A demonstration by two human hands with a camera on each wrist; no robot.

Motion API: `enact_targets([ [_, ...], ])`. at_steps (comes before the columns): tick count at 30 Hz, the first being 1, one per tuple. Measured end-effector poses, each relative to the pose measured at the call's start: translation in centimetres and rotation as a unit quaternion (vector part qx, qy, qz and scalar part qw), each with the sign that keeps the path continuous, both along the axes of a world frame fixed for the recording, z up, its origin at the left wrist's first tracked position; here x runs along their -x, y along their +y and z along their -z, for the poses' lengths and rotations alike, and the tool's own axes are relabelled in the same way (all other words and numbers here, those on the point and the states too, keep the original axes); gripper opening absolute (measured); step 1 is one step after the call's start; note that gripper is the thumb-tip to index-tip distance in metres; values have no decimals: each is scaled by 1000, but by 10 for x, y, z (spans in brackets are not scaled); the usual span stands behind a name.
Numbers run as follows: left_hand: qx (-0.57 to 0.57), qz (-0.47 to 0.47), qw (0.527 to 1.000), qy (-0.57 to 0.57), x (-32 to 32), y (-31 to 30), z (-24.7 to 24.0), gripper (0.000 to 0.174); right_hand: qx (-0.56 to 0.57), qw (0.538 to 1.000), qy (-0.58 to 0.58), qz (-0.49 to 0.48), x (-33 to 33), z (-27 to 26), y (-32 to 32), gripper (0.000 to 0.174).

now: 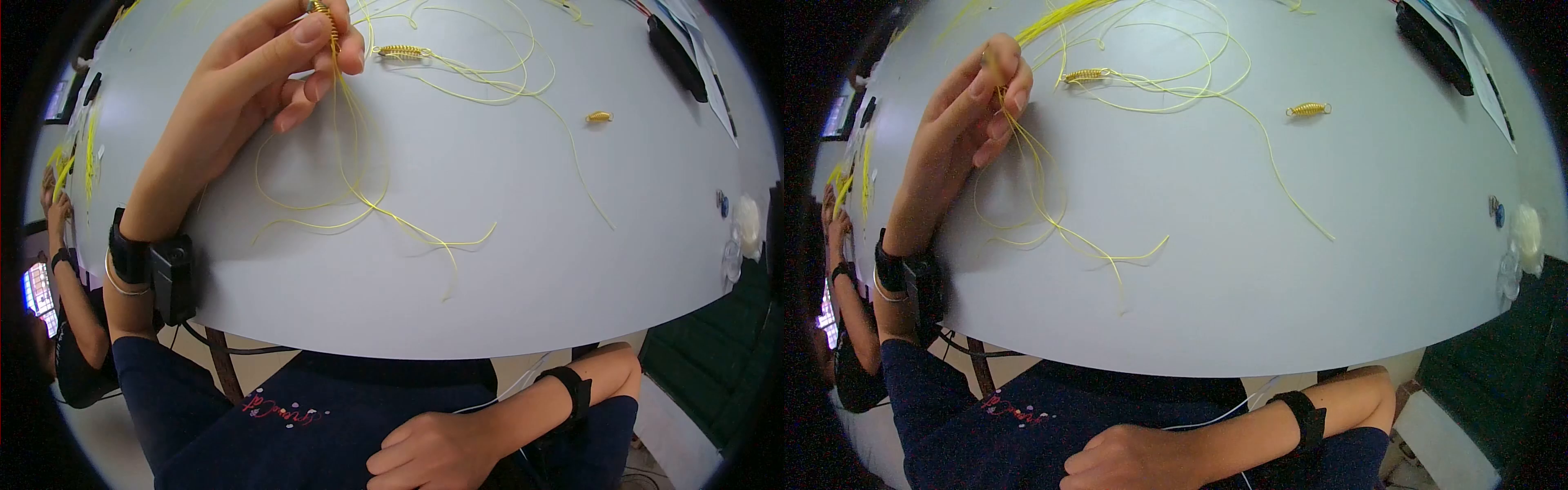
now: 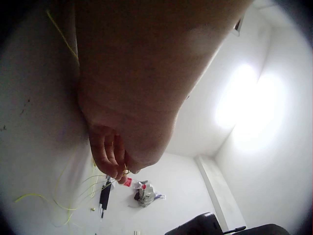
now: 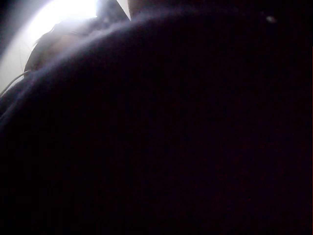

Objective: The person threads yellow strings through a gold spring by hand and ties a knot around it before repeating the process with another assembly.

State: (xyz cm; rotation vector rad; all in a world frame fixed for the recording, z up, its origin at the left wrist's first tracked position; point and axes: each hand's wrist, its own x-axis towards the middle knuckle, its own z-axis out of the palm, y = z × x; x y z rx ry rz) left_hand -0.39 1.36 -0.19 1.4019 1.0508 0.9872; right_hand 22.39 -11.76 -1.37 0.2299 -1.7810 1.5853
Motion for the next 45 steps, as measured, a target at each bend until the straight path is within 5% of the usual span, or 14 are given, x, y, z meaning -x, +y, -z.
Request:
enact_targets([
  [33,13,19,999,-33,3,2,2,22,24,999,10,30,2,2,2,7],
  [41,18,-3,1000,-11,1,2,-1,20,133,980,-56,-136,-3,20,-15,19],
  [45,23,-4,1000,-15,1,2,-1,20,44,996,-52,-64,2,-5,10,8],
])
